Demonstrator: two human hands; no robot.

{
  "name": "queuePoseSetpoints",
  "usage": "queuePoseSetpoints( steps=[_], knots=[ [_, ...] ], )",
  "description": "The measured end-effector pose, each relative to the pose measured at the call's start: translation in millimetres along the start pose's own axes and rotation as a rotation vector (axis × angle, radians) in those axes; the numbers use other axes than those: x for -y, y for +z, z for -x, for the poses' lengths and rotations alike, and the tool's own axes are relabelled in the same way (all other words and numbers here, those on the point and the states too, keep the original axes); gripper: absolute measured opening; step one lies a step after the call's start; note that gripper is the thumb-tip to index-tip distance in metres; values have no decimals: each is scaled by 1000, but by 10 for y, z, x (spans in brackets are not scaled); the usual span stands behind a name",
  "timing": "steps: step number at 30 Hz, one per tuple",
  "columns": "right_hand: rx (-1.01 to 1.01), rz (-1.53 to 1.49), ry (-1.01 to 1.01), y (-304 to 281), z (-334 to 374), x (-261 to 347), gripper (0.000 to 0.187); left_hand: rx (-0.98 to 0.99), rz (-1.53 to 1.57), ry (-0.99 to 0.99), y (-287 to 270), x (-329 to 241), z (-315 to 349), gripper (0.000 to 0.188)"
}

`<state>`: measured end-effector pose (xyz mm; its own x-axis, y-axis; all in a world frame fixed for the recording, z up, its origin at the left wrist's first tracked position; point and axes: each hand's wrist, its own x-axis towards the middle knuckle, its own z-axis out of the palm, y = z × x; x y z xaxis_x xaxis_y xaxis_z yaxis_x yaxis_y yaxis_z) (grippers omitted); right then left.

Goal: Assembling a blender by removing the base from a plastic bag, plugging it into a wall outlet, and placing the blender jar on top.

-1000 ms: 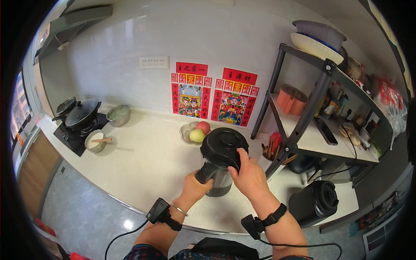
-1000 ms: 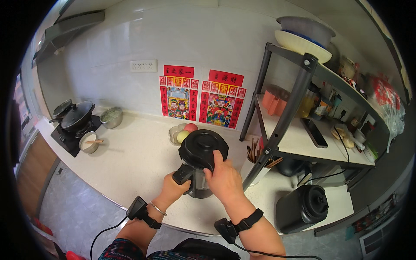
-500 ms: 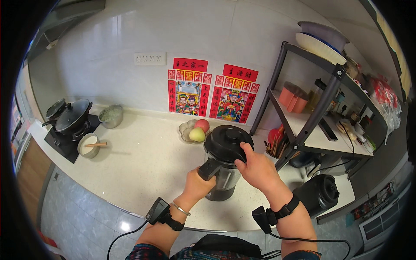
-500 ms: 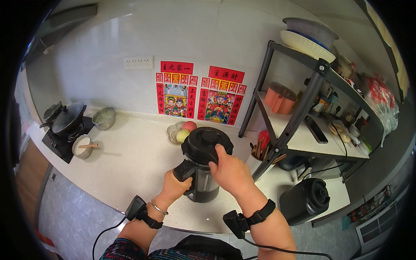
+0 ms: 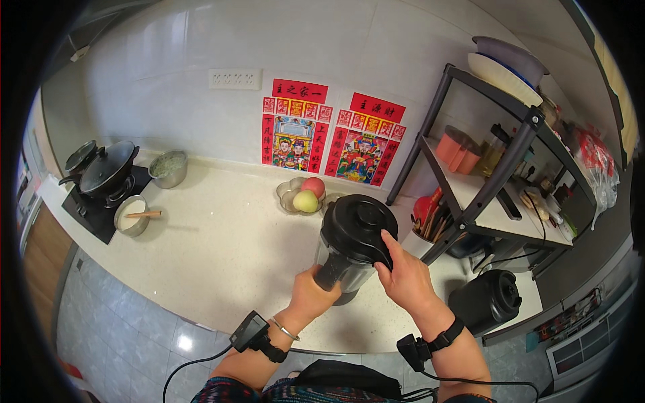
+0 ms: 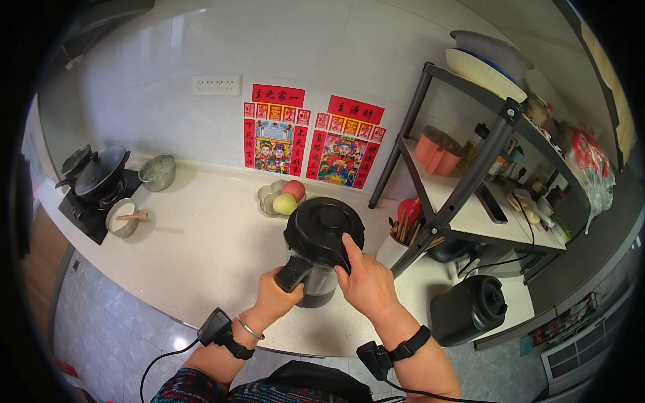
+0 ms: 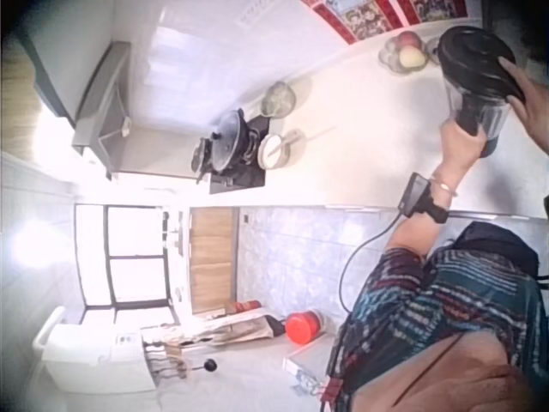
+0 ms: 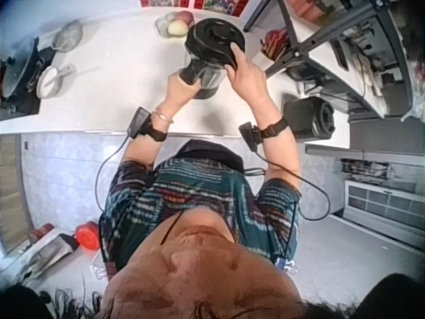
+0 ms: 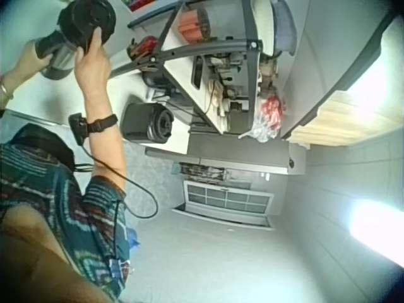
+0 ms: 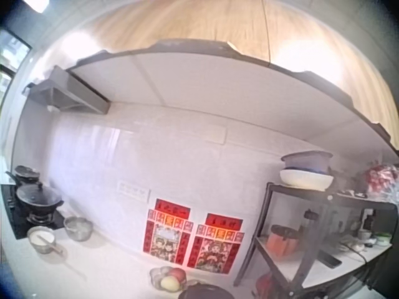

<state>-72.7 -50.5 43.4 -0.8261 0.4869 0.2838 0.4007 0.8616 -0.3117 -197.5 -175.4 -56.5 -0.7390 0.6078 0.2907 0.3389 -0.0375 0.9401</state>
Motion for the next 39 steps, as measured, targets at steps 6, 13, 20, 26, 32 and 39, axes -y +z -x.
queuePoseSetpoints(
  steps=[6, 13, 20, 26, 32, 39],
  knots=[
    [-77, -46, -142, 88, 68, -231, 61, 24, -14, 20, -15, 40, 47, 22],
    [-58, -201, -289, 17, -35, -446, 60, 18, 1, 49, -6, 54, 48, 21],
    [85, -272, -216, -137, -126, -466, 57, 11, 29, 46, -16, 54, 51, 21],
    [97, -315, -228, -308, -341, -520, 50, -3, 39, 69, 15, 155, 41, 22],
    [131, -1072, 280, -416, -419, -631, 38, -19, 47, 64, 11, 165, 44, 22],
    [-79, -1791, 448, 41, -239, -875, 26, -60, 9, -13, -34, 117, 142, 21]
  ],
)
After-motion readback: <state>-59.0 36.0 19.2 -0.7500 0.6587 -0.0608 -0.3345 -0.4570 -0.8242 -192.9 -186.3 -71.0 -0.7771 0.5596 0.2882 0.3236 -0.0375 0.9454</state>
